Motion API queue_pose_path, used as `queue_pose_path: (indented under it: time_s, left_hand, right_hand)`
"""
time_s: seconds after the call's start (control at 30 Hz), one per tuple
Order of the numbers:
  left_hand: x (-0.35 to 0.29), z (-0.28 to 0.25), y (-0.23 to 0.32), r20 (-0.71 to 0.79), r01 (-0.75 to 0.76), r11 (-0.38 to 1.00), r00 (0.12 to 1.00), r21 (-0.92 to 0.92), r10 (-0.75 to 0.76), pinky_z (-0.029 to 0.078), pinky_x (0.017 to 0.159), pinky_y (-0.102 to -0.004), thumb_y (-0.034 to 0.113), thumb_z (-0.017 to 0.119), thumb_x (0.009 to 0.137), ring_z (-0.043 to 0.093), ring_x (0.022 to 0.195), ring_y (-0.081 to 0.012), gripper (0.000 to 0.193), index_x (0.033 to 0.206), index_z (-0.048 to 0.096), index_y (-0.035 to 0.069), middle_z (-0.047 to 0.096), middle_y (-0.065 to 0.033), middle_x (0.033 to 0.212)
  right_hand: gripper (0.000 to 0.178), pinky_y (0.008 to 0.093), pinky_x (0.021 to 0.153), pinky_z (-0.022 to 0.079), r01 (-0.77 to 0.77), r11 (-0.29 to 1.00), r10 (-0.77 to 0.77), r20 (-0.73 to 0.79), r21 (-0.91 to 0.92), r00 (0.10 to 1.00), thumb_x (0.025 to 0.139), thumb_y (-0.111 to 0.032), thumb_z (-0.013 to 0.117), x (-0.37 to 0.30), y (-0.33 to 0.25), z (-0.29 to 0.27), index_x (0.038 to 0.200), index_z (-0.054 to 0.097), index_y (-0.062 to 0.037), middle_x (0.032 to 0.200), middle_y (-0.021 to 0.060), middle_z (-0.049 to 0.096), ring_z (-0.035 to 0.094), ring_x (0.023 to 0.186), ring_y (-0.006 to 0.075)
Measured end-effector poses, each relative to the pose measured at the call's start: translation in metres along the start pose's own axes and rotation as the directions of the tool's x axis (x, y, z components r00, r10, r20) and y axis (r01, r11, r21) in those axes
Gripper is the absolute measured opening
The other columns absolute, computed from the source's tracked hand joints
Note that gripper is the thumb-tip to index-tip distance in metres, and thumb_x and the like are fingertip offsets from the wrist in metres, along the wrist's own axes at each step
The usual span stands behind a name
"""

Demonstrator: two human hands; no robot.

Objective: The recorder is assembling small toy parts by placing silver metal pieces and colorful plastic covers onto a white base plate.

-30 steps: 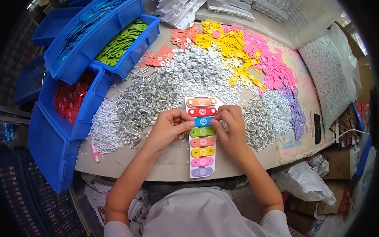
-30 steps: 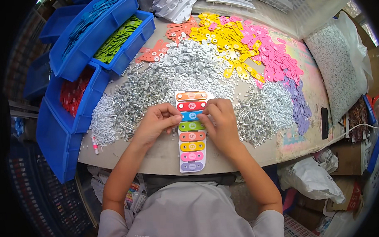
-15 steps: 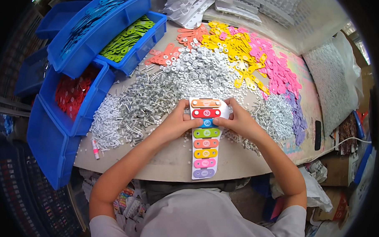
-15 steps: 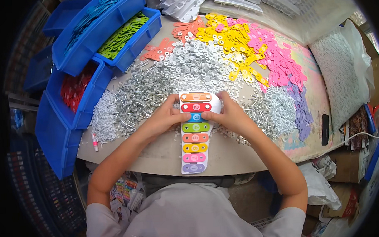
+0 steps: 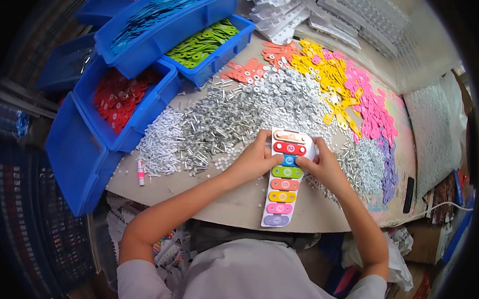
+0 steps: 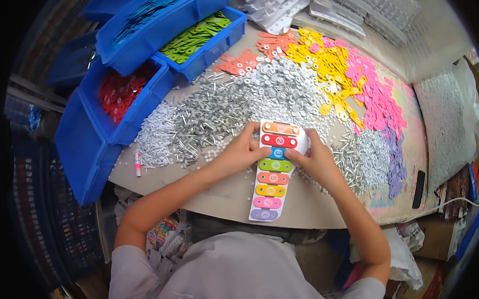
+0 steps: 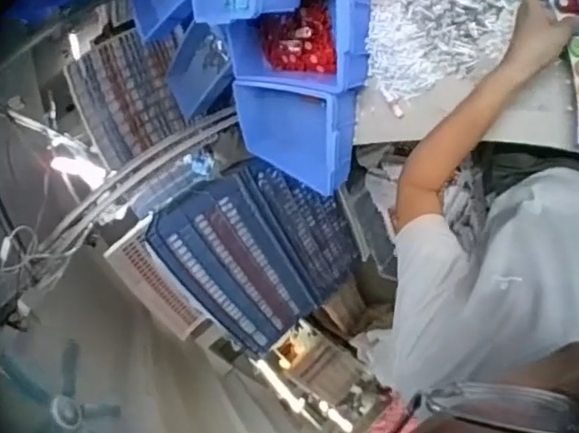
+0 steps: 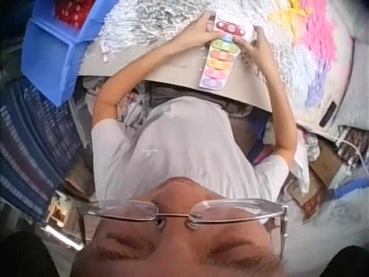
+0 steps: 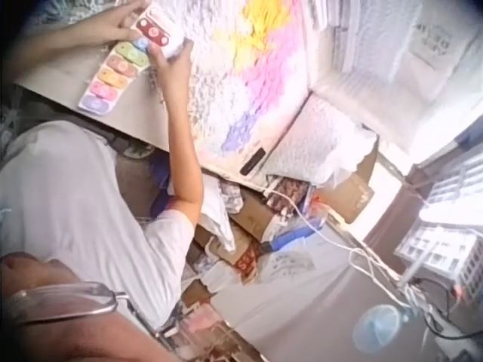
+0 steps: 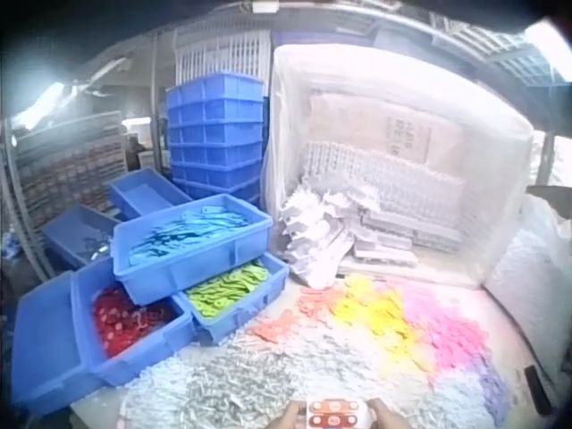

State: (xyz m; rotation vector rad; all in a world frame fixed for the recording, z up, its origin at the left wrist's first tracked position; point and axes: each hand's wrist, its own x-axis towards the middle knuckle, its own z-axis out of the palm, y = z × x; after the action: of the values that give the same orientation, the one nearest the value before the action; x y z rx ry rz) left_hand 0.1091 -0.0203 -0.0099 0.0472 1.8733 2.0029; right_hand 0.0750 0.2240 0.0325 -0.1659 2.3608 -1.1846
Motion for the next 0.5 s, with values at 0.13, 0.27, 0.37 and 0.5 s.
queue_pose_path:
  time_s: [0.13, 0.27, 0.37, 0.5]
  left_hand:
    - [-0.034, 0.0, 0.004, -0.089, -0.137, 0.97, 0.983, 0.201, 0.158, 0.046, 0.056, -0.0313, 0.02, 0.074, 0.098, 0.059, 0.063, -0.0091, 0.077, 0.151, 0.023, -0.004, 0.065, -0.0043, 0.075]
    - [-0.09, -0.033, 0.036, -0.314, -0.041, 0.932, 0.935, 0.359, 0.163, 0.048, 0.062, -0.0342, 0.016, 0.074, 0.097, 0.061, 0.065, -0.0169, 0.031, 0.122, 0.064, 0.001, 0.064, -0.0069, 0.075]
    - [-0.114, -0.075, 0.039, -0.464, -0.056, 0.69, 0.701, 0.721, 0.541, 0.05, 0.068, -0.0393, 0.008, 0.072, 0.094, 0.065, 0.075, -0.0266, 0.008, 0.1, 0.072, 0.003, 0.065, -0.0098, 0.084]
    - [-0.128, -0.121, 0.031, -0.362, 0.119, 0.375, 0.632, 0.919, 0.686, 0.049, 0.08, -0.0412, 0.006, 0.076, 0.087, 0.063, 0.091, -0.0287, 0.01, 0.097, 0.073, 0.004, 0.064, -0.0084, 0.093]
  right_hand:
    - [0.05, 0.031, 0.053, 0.04, -0.016, 0.963, -0.041, -0.206, -0.268, 0.978, 0.098, -0.024, 0.076, -0.028, -0.018, -0.004, 0.136, 0.051, -0.0037, 0.069, 0.0034, 0.058, 0.052, 0.062, 0.0088]
    - [0.02, 0.0333, 0.06, 0.041, -0.133, 0.89, -0.166, -0.583, -0.436, 0.795, 0.101, -0.014, 0.068, -0.058, 0.01, -0.054, 0.118, 0.065, -0.0043, 0.067, 0.0048, 0.052, 0.046, 0.061, 0.0146]
    - [0.014, 0.0373, 0.071, 0.046, -0.151, 0.736, -0.428, -0.626, -0.66, 0.652, 0.101, -0.012, 0.065, -0.082, 0.05, -0.094, 0.112, 0.066, -0.0029, 0.082, 0.0104, 0.06, 0.055, 0.074, 0.0228]
    - [0.011, 0.0435, 0.082, 0.047, -0.183, 0.625, -0.483, -0.56, -0.759, 0.673, 0.1, -0.01, 0.065, -0.092, 0.097, -0.097, 0.105, 0.064, -0.0001, 0.098, 0.0151, 0.063, 0.059, 0.09, 0.0335]
